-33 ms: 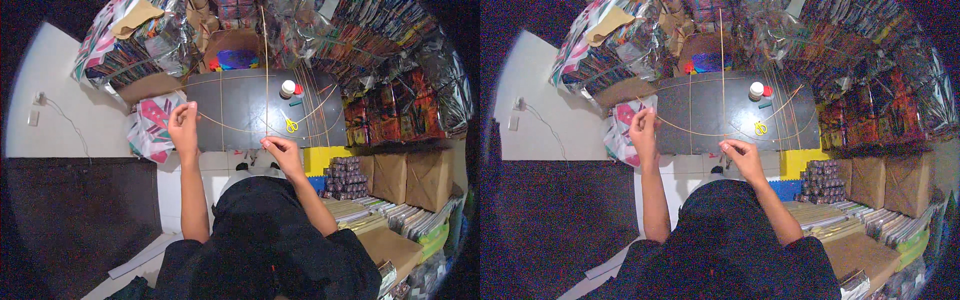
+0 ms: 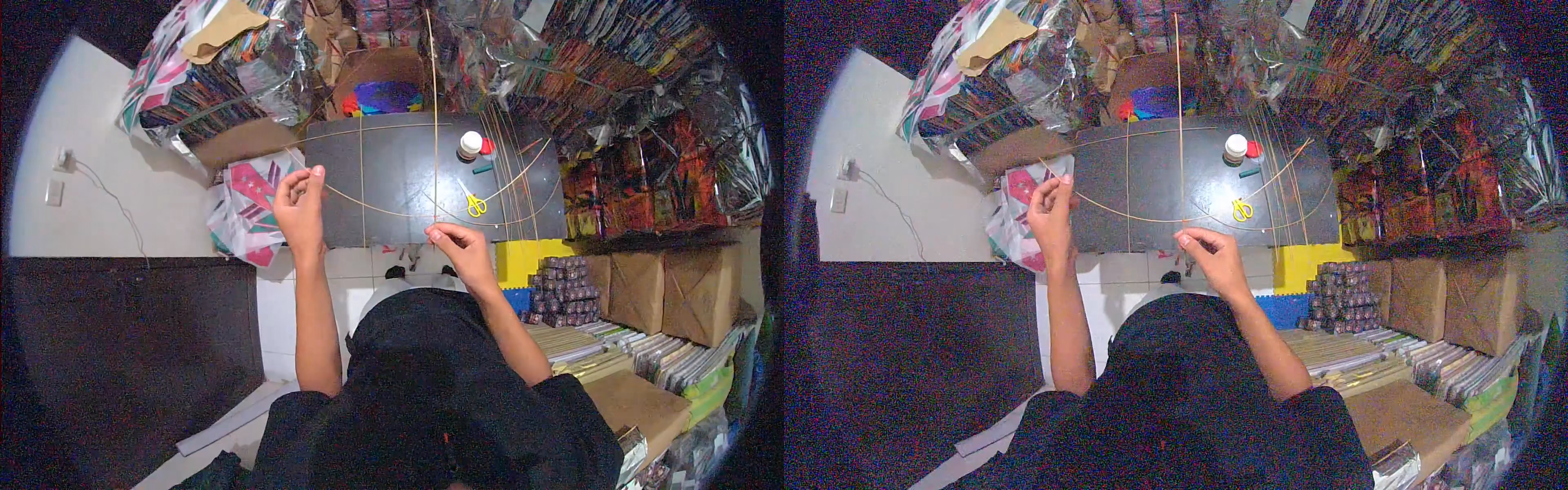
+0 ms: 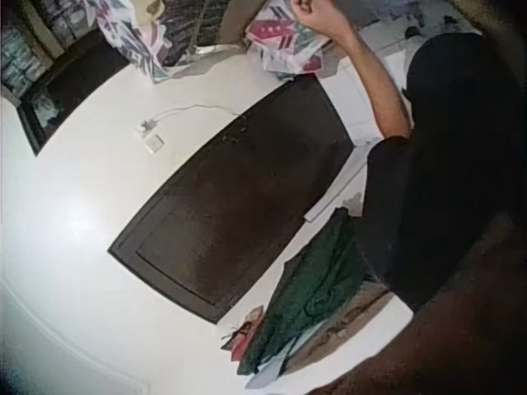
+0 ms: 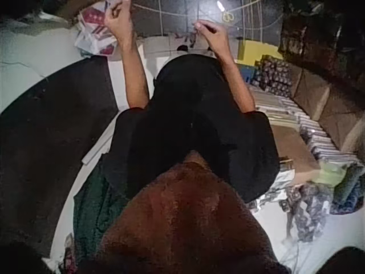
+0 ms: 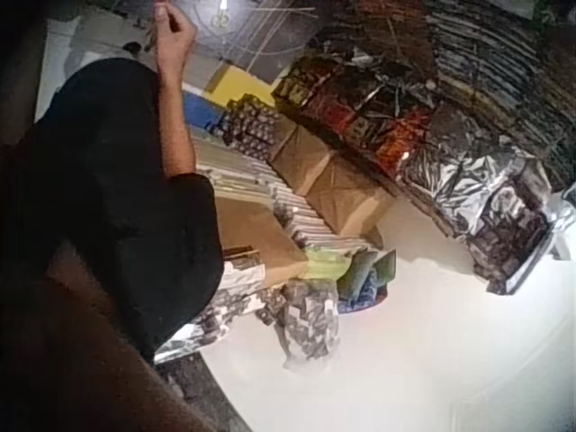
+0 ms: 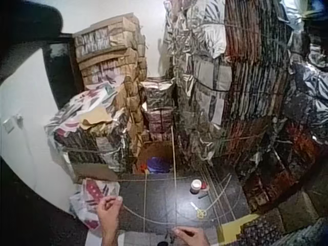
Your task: Assembling the wooden frame for a kite using thin sticks and string.
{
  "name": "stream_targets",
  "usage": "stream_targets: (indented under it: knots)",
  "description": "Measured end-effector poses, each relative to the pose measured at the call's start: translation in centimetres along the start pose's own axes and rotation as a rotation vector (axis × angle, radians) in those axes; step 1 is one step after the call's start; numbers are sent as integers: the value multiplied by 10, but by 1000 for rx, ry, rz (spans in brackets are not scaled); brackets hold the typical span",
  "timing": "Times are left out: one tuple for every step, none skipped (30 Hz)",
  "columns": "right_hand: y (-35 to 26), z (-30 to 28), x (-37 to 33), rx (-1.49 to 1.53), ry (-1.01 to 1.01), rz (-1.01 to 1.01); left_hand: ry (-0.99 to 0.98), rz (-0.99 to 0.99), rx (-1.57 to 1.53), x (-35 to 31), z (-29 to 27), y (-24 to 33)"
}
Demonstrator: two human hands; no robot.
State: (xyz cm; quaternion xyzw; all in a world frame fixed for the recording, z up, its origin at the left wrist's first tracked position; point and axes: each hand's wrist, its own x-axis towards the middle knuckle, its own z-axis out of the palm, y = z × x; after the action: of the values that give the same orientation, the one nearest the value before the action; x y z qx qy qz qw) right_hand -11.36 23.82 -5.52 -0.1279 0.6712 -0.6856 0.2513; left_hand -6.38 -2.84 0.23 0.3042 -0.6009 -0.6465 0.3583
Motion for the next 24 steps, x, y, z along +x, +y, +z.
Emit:
stream_targets:
  knots:
    - [0, 0, 0, -5, -3, 5, 11, 5, 7, 0, 1, 2]
    - [0, 0, 0, -4, 1, 8, 21, 10, 13, -1, 2, 3]
    - [-2, 1, 0, -3, 4, 11, 32, 15, 19, -1, 3, 3]
    - [-3, 1, 0, -3, 8, 15, 28, 12, 16, -1, 2, 2]
    - [-3, 1, 0, 1, 6, 12, 23, 10, 13, -1, 0, 0]
    - [-2, 1, 0, 4, 4, 9, 19, 8, 10, 0, -1, 0]
    - [-2, 1, 1, 8, 2, 6, 19, -10, -5, 0, -1, 0]
    - [-3, 1, 0, 7, 2, 10, 20, -28, -19, 0, -1, 0]
    - [-5, 1, 0, 7, 1, 14, 20, -46, -34, -1, -1, 1]
    - [-6, 1, 0, 6, 1, 18, 20, -64, -62, -1, -1, 2]
    - [-6, 1, 0, 3, 6, 15, 19, -83, -91, -2, -1, 3]
    - [-6, 1, -1, 0, 12, 12, 19, -101, -119, -3, -1, 4]
    - [-6, 2, -1, -4, 16, 8, 6, -128, -158, -2, -2, 2]
    - [-6, 2, -1, -9, 14, 11, -6, -156, -197, 0, -5, -1]
    - [-7, 2, -1, -14, 12, 13, -18, -183, -235, 1, -7, -4]
    - [-7, 2, -1, -20, 11, 16, -57, -202, -280, 1, -9, -4]
    - [-8, 2, -1, -19, 10, 14, -96, -221, -324, 1, -11, -5]
    - [-7, 3, -1, -19, 8, 11, -135, -240, -368, 1, -12, -5]
    - [-6, 3, -1, -18, 9, 8, -168, -238, -396, 1, -13, -7]
    - [-5, 2, 0, -16, 6, 11, -202, -236, -423, 1, -13, -8]
    - [-3, 2, 0, -14, 3, 14, -235, -233, -450, 0, -13, -9]
    - [-2, 1, 0, -12, -1, 18, -249, -238, -477, 0, -13, -9]
    - [-2, 1, 0, -17, 1, 15, -263, -244, -504, -1, -12, -7]
    - [-3, 2, 0, -22, 3, 12, -277, -249, -531, -2, -11, -7]
